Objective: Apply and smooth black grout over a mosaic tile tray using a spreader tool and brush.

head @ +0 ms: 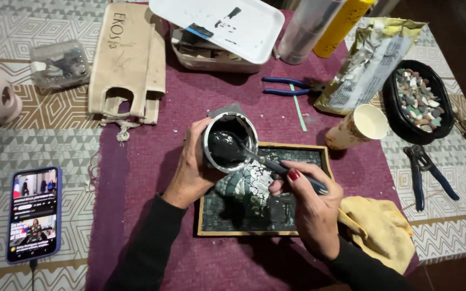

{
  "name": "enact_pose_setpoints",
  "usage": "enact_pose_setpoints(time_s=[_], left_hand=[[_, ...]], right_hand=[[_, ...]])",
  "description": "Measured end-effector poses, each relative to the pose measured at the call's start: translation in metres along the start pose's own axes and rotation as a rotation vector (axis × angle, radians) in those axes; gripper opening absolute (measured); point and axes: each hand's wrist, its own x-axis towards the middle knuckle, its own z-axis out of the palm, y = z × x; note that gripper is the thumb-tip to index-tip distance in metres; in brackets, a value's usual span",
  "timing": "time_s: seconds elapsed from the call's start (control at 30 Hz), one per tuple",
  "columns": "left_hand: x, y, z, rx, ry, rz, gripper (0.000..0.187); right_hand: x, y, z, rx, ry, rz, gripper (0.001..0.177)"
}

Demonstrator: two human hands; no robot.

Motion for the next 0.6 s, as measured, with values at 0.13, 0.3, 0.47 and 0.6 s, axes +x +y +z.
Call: enact_pose_setpoints(time_s=[0.13,0.3,0.47,0.6], left_hand=[[-0.001,-0.005,0.001,-0.052,-0.014,0.009,0.094],[-0.002,-0.007,0.002,-0.06,-0.041,0.032,0.088],[-0.001,0.0,-0.003,-0.029,-0.07,0.048,0.081],[0.002,0.008,-0.005,-0.043,-0.113,0.068,0.069]], right_hand=[[-0.005,-0.003,-0.003,-0.311,-0.149,-0.307,0.026],[-0.009,-0.011,-0.02,-0.82,-0.241,-0.61,0.033],[0.005,-0.035,-0.008,-0.993,-0.348,-0.676,0.032],[0.016,-0.036,0.004,-0.932,-0.459,-0.562,0.028]])
